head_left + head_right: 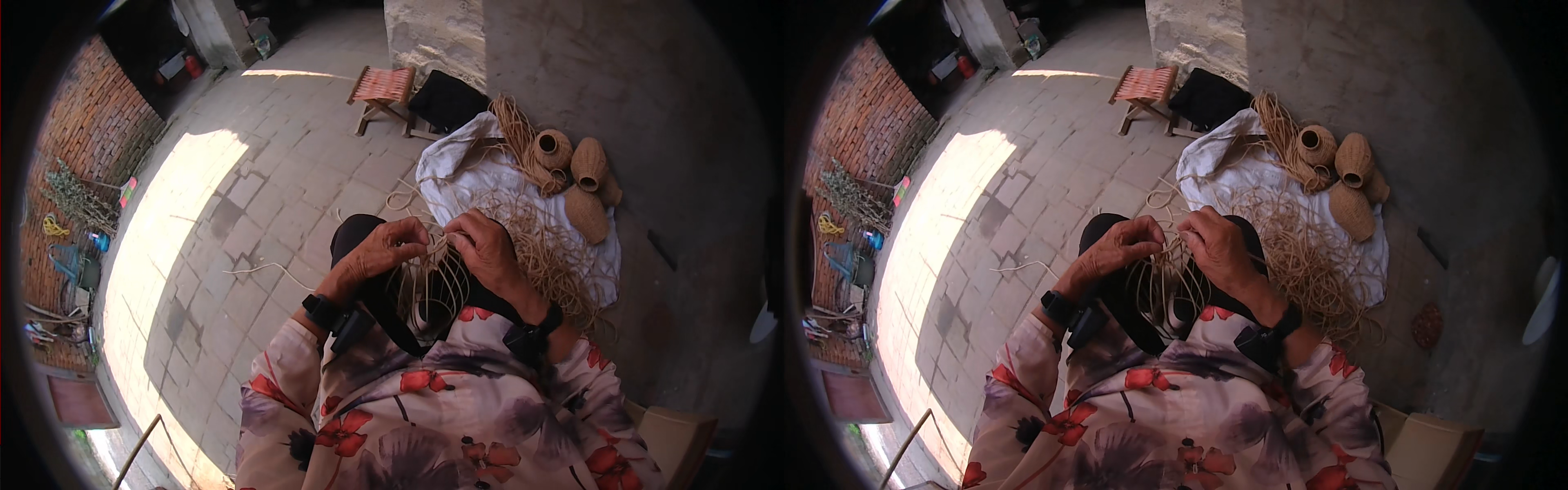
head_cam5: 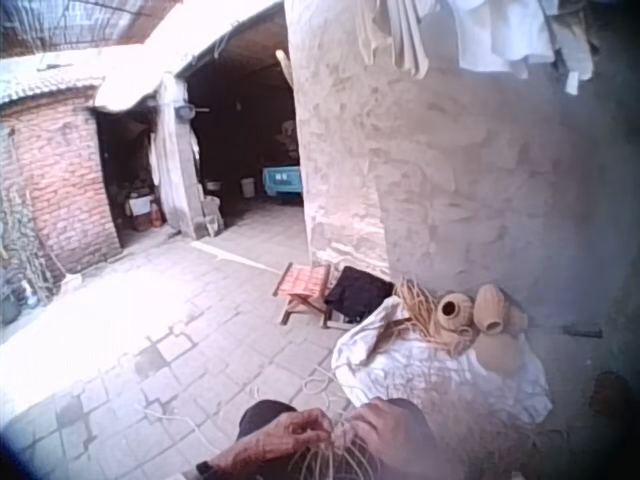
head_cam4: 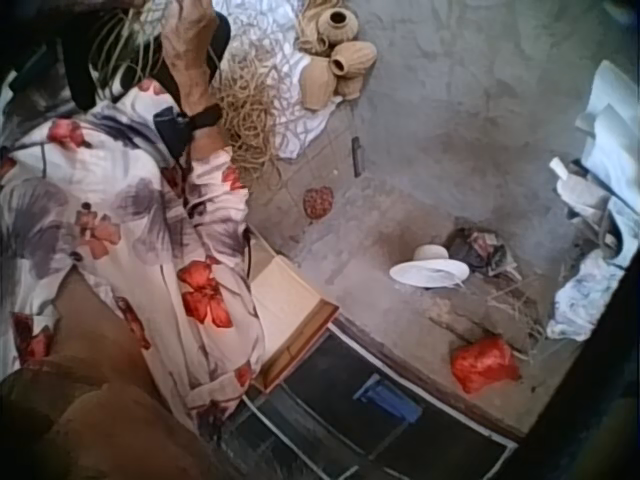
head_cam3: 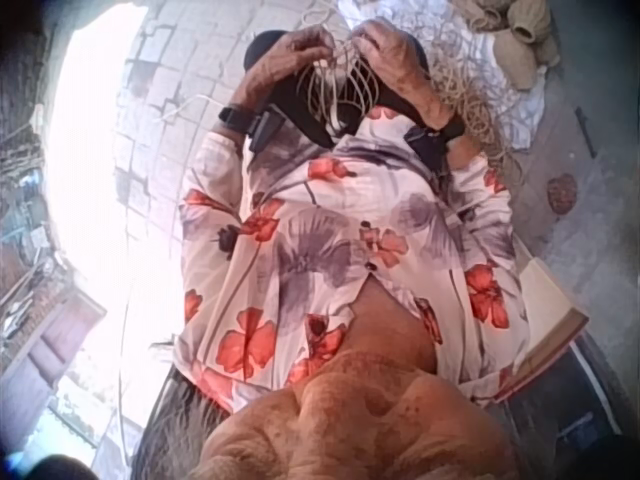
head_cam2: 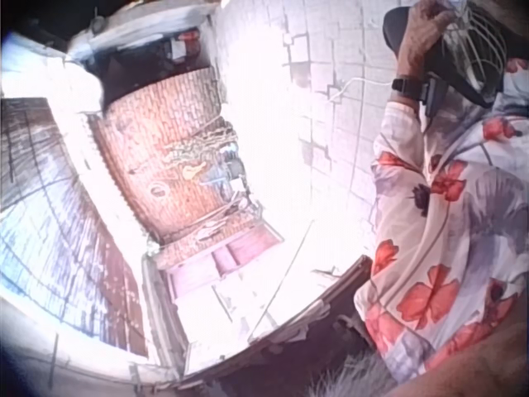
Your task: The recorder is weaving a craft item from natural fibers in an outdoor workshop.
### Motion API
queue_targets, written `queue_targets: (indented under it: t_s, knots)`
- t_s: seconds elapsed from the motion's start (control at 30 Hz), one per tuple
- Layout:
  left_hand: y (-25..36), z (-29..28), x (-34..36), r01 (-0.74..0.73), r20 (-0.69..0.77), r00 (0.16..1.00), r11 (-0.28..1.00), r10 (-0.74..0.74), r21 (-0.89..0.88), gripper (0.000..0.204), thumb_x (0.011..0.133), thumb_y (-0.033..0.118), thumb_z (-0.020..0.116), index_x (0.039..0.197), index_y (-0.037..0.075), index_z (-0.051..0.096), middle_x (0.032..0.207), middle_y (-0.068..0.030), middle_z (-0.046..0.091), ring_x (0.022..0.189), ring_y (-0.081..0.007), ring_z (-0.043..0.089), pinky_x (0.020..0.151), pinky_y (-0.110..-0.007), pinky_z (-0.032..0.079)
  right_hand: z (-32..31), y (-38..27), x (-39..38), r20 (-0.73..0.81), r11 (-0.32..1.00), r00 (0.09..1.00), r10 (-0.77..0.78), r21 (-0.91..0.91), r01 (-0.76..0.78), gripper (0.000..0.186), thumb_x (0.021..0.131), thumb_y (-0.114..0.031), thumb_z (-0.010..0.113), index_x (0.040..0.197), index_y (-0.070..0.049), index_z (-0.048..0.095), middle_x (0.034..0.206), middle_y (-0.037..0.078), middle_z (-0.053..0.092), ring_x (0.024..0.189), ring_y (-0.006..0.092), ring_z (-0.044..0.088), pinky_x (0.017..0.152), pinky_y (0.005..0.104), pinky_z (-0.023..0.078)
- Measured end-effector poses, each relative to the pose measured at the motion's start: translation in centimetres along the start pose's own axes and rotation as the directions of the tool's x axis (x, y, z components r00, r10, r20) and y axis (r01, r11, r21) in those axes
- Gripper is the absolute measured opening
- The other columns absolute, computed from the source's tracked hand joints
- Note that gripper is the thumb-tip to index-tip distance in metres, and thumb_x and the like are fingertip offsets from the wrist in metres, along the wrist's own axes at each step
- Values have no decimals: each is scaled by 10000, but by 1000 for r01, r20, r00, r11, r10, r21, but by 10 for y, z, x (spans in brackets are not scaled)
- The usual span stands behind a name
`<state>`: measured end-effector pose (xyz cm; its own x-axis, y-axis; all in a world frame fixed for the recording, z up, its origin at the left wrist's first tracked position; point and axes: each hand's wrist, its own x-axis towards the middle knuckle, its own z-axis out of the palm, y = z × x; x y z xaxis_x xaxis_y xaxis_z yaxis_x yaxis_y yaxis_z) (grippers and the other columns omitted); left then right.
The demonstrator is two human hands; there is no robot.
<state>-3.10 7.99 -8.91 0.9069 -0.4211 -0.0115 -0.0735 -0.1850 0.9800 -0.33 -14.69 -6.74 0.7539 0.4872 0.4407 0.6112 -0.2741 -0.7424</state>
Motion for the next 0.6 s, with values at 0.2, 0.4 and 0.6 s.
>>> queue_targets:
  t_s: [0.2,0.4,0.6]
  knots:
    - [3,-1,0,35,4,999,999,-35,38,147,913,133,638,992,25,579,931,-7,608,920,-86,563,830,-248,455,1,4,18,233,931,958,-165,-285,230,141,772,-26,657,900,-76,628,858,94,551,849,288,571,745,410,423]
    - [3,-2,1,-20,-8,1000,998,21,60,178,878,154,650,993,27,599,914,-46,641,898,-136,596,830,-293,472,8,-9,-3,287,821,873,-394,-317,475,187,708,-83,680,886,-113,632,920,68,544,879,245,556,765,383,405]
    - [6,-1,0,15,4,1000,1000,-15,6,181,870,125,646,1016,34,591,932,-43,639,903,-127,595,822,-287,474,15,-14,-9,370,663,822,-434,-486,569,79,780,-134,627,855,-112,615,885,55,544,882,212,563,767,366,412]
